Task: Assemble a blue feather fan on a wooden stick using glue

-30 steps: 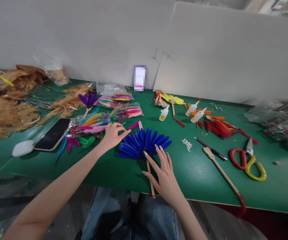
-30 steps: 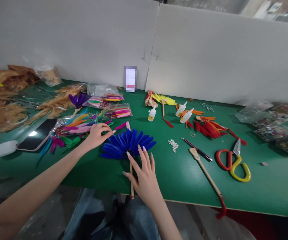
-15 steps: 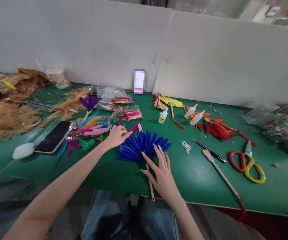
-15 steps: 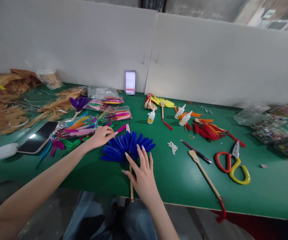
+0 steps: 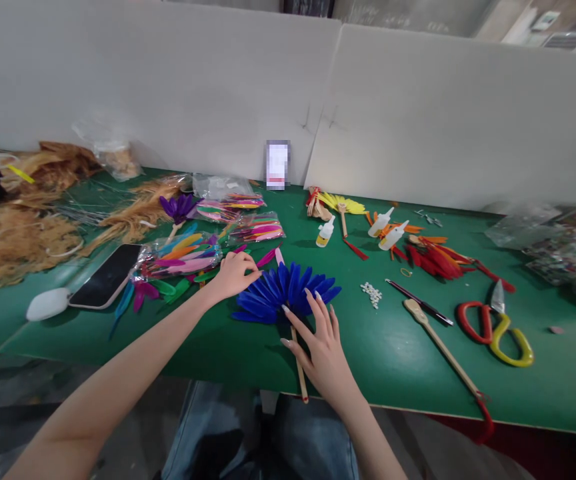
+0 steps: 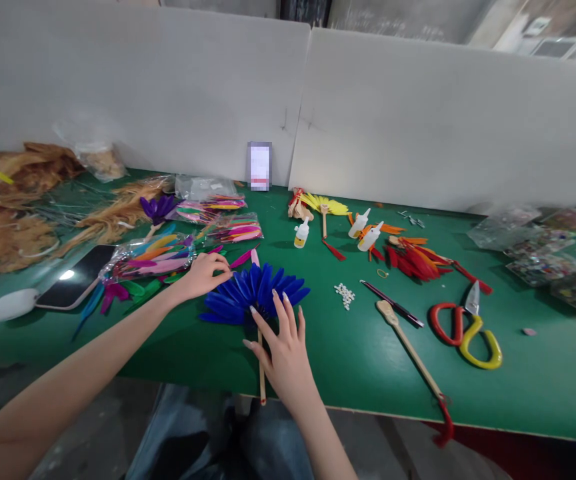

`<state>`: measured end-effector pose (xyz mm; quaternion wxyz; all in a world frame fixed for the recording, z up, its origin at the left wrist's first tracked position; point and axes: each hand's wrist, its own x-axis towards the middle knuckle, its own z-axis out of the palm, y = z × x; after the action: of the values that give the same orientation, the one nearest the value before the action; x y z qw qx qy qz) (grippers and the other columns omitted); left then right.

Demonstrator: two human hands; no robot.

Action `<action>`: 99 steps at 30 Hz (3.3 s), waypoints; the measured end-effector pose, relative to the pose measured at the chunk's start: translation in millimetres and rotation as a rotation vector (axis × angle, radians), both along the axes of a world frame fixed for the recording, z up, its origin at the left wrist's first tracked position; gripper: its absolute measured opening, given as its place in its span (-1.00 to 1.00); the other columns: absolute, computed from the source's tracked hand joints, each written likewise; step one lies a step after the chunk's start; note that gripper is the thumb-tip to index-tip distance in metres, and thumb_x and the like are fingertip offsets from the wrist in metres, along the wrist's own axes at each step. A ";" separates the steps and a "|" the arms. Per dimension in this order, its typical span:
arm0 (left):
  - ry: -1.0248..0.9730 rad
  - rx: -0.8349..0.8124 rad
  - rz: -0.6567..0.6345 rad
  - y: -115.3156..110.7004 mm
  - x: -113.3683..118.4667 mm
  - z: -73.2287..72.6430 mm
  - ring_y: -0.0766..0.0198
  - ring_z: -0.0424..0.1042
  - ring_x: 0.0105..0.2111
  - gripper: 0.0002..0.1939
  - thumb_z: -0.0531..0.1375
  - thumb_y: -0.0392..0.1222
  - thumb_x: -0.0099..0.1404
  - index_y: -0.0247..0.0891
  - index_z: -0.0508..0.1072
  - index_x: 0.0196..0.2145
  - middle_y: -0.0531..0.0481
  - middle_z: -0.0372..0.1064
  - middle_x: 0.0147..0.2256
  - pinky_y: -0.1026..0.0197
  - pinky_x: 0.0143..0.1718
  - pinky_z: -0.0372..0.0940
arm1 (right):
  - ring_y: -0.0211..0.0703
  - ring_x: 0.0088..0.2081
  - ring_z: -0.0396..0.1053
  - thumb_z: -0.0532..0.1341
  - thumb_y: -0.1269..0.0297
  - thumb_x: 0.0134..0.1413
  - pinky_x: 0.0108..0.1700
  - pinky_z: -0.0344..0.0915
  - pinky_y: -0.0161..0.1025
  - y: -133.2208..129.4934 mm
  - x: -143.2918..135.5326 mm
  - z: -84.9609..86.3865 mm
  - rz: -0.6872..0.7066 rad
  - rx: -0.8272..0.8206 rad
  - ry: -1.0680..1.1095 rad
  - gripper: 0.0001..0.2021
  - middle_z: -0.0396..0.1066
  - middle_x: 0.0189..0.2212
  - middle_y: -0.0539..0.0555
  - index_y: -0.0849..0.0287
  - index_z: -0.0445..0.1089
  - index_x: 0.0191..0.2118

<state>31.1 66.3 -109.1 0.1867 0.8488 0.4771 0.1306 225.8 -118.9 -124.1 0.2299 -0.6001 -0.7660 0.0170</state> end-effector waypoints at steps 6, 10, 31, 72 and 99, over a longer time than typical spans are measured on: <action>-0.006 -0.019 0.009 0.5 1.7 2.2 0.00 0.30 -0.10 -0.76 0.14 -0.06 0.20 -0.16 0.54 -0.49 -0.07 0.41 -0.19 -0.14 0.00 0.07 | 0.17 0.34 -0.27 0.05 0.14 0.25 0.21 -0.02 0.27 0.0 -0.4 0.3 -0.008 -0.001 -0.005 -0.53 -0.32 0.36 0.13 -0.08 0.09 0.25; -0.015 -0.033 0.007 0.6 2.6 3.4 0.00 0.31 -0.09 -0.78 0.15 -0.07 0.19 -0.16 0.54 -0.49 -0.08 0.41 -0.19 -0.15 0.02 0.07 | 0.16 0.34 -0.28 0.05 0.13 0.25 0.21 -0.02 0.27 0.3 -0.5 -0.2 -0.016 -0.004 -0.006 -0.52 -0.32 0.36 0.13 -0.08 0.05 0.27; -0.020 -0.019 0.036 0.7 10.0 8.3 0.05 0.36 -0.12 -0.80 0.18 -0.11 0.15 -0.14 0.54 -0.55 0.00 0.45 -0.23 -0.09 0.03 0.09 | 0.17 0.34 -0.25 0.06 0.15 0.24 0.20 -0.01 0.28 0.4 -0.7 -0.6 -0.004 0.012 -0.009 -0.54 -0.31 0.36 0.11 -0.10 0.10 0.24; -0.183 0.045 0.042 -14.3 -18.2 0.7 0.08 0.32 -0.17 -0.70 0.16 0.04 0.22 -0.20 0.48 -0.51 -0.06 0.39 -0.25 -0.07 0.01 0.10 | 0.14 0.34 -0.29 0.03 0.14 0.26 0.21 -0.02 0.27 -0.9 -0.4 -2.6 -0.001 0.001 -0.034 -0.54 -0.32 0.35 0.15 -0.09 0.07 0.26; -0.286 0.185 0.046 -24.2 -19.9 -2.9 0.09 0.30 -0.12 -0.74 0.16 -0.01 0.24 -0.21 0.45 -0.49 -0.06 0.38 -0.21 -0.10 0.03 0.09 | 0.10 0.34 -0.27 0.05 0.17 0.25 0.24 -0.03 0.22 -3.9 -1.9 -1.3 -0.084 0.011 -0.012 -0.45 -0.25 0.35 0.17 0.05 -0.06 0.31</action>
<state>11.1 42.2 -112.0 0.1710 0.8240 0.4508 0.2975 223.9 -122.8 -125.4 0.2289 -0.6307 -0.7415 -0.0006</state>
